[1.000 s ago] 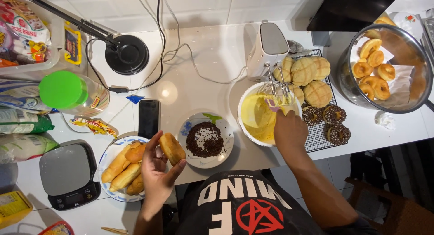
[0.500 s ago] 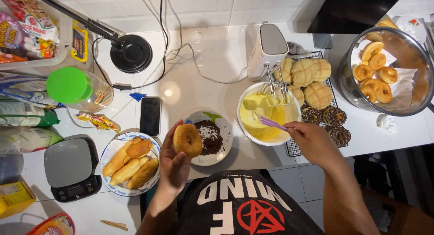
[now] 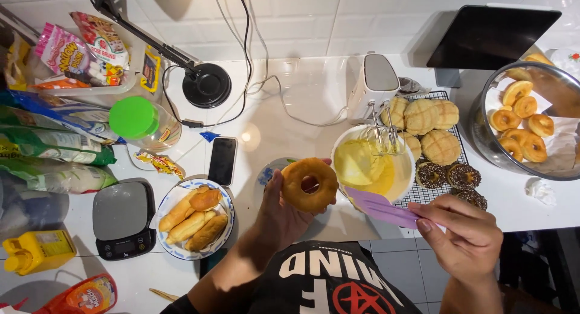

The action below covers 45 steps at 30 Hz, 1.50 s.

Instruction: Glazing and decorating donuts with icing and chocolate sprinkles at a kitchen workstation.

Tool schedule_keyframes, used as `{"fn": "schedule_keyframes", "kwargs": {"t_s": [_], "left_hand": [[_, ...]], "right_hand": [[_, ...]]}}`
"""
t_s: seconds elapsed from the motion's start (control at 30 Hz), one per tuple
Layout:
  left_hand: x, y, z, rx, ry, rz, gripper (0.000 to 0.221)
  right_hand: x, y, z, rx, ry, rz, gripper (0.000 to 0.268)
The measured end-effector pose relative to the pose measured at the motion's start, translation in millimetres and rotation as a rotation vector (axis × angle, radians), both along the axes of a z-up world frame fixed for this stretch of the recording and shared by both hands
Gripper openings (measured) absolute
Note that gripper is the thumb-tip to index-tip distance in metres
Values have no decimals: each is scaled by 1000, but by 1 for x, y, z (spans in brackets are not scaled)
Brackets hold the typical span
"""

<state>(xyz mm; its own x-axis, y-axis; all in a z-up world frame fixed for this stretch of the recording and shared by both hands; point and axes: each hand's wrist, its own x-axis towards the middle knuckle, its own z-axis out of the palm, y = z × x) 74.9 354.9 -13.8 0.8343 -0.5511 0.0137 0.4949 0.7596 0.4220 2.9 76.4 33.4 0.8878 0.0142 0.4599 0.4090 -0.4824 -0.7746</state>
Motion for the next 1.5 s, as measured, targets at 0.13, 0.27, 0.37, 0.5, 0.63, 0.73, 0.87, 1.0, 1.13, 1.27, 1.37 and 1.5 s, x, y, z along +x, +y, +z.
{"fn": "schedule_keyframes", "kwargs": {"t_s": [0.13,0.27,0.37,0.5,0.63,0.73,0.87,1.0,1.13,1.27,1.37,1.5], "left_hand": [[-4,-1,9,12,-30,-14,78],[-8,2,16,-23,-32,-9,75],[-11,4,24,-36,-83,17,73],[-12,5,29,-52,-177,127,65],[-15,3,27,-10,-234,245,70],[-18,3,30,129,-424,396,78],[-25,7,40,350,-548,532,82],[-27,10,42,326,-667,559,80],[-30,13,52,294,-657,464,76],[-35,11,52,257,-619,470,71],[-36,9,49,229,-592,511,74],[-36,9,47,205,-638,520,71]], "right_hand": [[8,12,10,-118,-120,-41,26],[16,12,12,-213,-168,-16,25],[17,11,9,-231,-196,51,26],[17,14,6,-214,-212,82,26],[11,20,1,-137,-195,78,23],[4,22,-3,-78,-147,114,24],[-7,10,-29,103,-83,186,24],[-6,-3,-56,353,-119,37,23],[0,7,-32,130,-114,-49,22],[2,26,-19,63,-182,-34,23],[-1,30,-23,43,-234,4,30],[-2,35,-23,31,-281,-21,27]]}}
